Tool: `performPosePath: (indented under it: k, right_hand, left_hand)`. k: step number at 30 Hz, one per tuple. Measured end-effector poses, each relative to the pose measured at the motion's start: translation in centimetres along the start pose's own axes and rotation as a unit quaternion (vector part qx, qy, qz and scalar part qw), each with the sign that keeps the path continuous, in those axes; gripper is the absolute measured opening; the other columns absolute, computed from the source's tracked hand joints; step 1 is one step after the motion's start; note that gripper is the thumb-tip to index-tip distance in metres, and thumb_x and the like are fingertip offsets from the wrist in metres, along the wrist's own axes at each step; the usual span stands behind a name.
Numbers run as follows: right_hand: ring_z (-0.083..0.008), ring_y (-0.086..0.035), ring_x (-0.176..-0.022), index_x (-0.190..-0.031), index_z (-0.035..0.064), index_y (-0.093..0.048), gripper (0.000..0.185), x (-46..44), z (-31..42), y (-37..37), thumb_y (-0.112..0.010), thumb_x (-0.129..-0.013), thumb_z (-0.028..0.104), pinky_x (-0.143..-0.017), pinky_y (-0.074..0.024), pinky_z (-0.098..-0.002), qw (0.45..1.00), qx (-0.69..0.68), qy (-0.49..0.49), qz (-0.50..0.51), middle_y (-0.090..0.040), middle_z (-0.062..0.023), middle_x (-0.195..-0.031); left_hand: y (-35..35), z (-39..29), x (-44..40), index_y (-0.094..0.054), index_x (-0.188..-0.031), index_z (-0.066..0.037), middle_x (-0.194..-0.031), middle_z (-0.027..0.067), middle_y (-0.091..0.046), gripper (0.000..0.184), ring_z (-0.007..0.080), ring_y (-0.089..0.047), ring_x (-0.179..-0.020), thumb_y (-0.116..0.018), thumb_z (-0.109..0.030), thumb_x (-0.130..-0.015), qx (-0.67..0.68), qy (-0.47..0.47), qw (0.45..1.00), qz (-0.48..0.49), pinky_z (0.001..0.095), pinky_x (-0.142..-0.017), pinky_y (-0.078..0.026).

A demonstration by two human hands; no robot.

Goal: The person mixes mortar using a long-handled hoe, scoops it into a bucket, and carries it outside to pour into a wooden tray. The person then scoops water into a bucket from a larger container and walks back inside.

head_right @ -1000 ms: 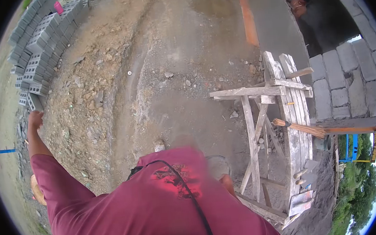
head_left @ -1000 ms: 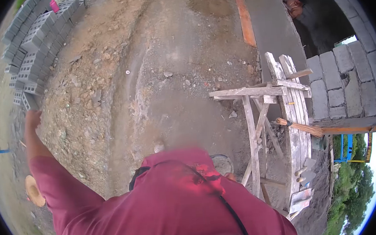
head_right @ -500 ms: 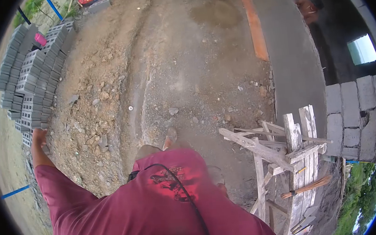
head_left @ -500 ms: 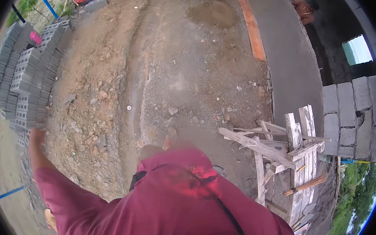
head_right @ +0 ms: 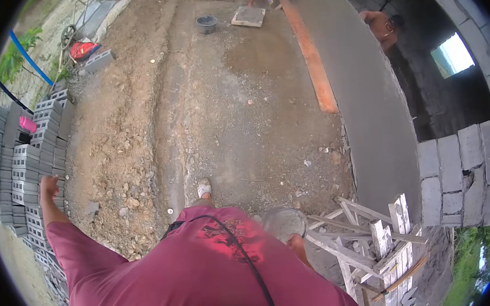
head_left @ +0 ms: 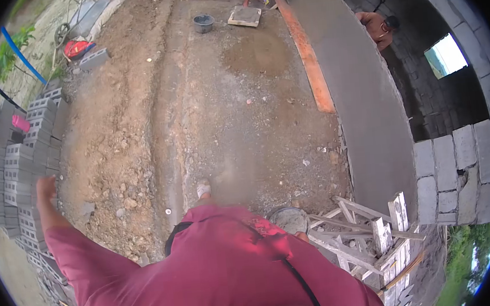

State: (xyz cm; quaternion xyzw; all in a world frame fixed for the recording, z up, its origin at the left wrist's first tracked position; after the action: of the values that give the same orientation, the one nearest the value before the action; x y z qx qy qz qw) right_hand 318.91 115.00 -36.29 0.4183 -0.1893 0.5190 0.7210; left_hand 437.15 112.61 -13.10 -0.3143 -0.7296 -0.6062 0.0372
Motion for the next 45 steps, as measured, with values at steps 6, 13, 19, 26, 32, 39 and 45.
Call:
performPosePath:
  k: [6, 13, 19, 26, 32, 39, 45]
  right_hand:
    - [-0.0216, -0.046, -0.051, -0.071, 0.0079, -0.052, 0.012, -6.5, 4.3, -6.7, -0.052, -0.080, 0.016, -0.048, -0.0381, -0.0383, 0.997, 0.081, -0.017, 0.010, -0.047, -0.0068, -0.060]
    - [-0.0213, -0.049, -0.054, -0.073, 0.0058, -0.055, 0.014, -16.7, 15.3, -14.2, -0.052, -0.081, 0.018, -0.053, -0.0415, -0.0374, 0.980, 0.195, -0.026, 0.024, -0.051, -0.0071, -0.063]
    - [-0.0215, -0.046, -0.053, -0.072, 0.0057, -0.053, 0.009, -24.7, 26.8, -19.3, -0.054, -0.076, 0.014, -0.053, -0.0409, -0.0380, 0.993, 0.052, -0.110, -0.005, -0.048, -0.0069, -0.062]
    - [-0.0217, -0.041, -0.051, -0.070, 0.0061, -0.050, 0.005, -30.4, 37.7, -23.9, -0.056, -0.070, 0.007, -0.051, -0.0395, -0.0384, 0.865, -0.355, -0.336, -0.113, -0.043, -0.0065, -0.061]
    - [-0.0206, -0.036, -0.048, -0.065, 0.0073, -0.044, 0.008, -36.3, 57.5, -27.6, -0.051, -0.068, 0.003, -0.048, -0.0351, -0.0343, 0.887, -0.315, -0.287, -0.178, -0.037, -0.0059, -0.058]
    - [-0.0200, -0.035, -0.046, -0.063, 0.0077, -0.043, 0.010, -44.9, 74.6, -33.7, -0.050, -0.066, 0.001, -0.048, -0.0355, -0.0364, 0.917, -0.277, -0.257, -0.131, -0.036, -0.0053, -0.058]
    - [-0.0225, -0.036, -0.047, -0.063, 0.0082, -0.041, 0.013, -52.5, 86.1, -40.1, -0.052, -0.064, 0.001, -0.052, -0.0396, -0.0398, 0.984, -0.157, -0.070, -0.039, -0.035, -0.0044, -0.057]
  left_hand:
    - [1.8, -23.2, -15.3, -0.065, -0.096, 0.001, -0.061, 0.0085, -0.057, 0.037, 0.0195, -0.058, -0.048, -0.057, -0.035, -0.093, -0.023, -0.167, 0.986, 0.006, 0.0385, -0.039, -0.042]
    - [1.1, -48.3, -24.0, -0.065, -0.100, 0.001, -0.067, 0.0084, -0.062, 0.039, 0.0191, -0.061, -0.052, -0.058, -0.037, -0.092, -0.053, -0.220, 0.974, -0.023, 0.0360, -0.041, -0.045]
    - [-0.1, -55.6, -34.4, -0.062, -0.100, -0.003, -0.068, 0.0103, -0.062, 0.039, 0.0223, -0.060, -0.051, -0.059, -0.041, -0.092, -0.085, -0.085, 0.993, 0.011, 0.0384, -0.042, -0.044]
    - [-0.5, -71.1, -41.3, -0.058, -0.095, -0.006, -0.064, 0.0094, -0.057, 0.034, 0.0228, -0.059, -0.049, -0.057, -0.040, -0.094, -0.085, -0.025, 0.995, 0.043, 0.0393, -0.039, -0.042]
    - [0.8, -90.5, -54.3, -0.061, -0.098, -0.006, -0.065, 0.0070, -0.059, 0.035, 0.0194, -0.059, -0.050, -0.058, -0.040, -0.092, -0.081, -0.139, 0.987, 0.013, 0.0356, -0.040, -0.042]
    - [-4.9, -115.6, -68.8, -0.060, -0.088, 0.001, -0.063, 0.0110, -0.060, 0.036, 0.0205, -0.061, -0.049, -0.057, -0.035, -0.094, -0.207, -0.410, 0.888, 0.024, 0.0370, -0.040, -0.044]
    - [-3.6, -138.5, -64.9, -0.064, -0.088, 0.002, -0.067, 0.0133, -0.065, 0.038, 0.0239, -0.065, -0.059, -0.058, -0.035, -0.091, -0.147, -0.417, 0.897, -0.020, 0.0384, -0.062, -0.050]
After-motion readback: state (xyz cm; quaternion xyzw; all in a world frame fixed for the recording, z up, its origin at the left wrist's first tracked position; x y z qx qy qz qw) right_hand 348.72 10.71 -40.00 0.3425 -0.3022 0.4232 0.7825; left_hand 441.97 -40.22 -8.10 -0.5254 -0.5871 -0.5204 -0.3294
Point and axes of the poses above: each hand's wrist, its own x-axis away from the middle knuckle, its own y-axis out of the back of the hand, z = x × y, the point moved 10 cm from there along -x, towards the middle knuckle
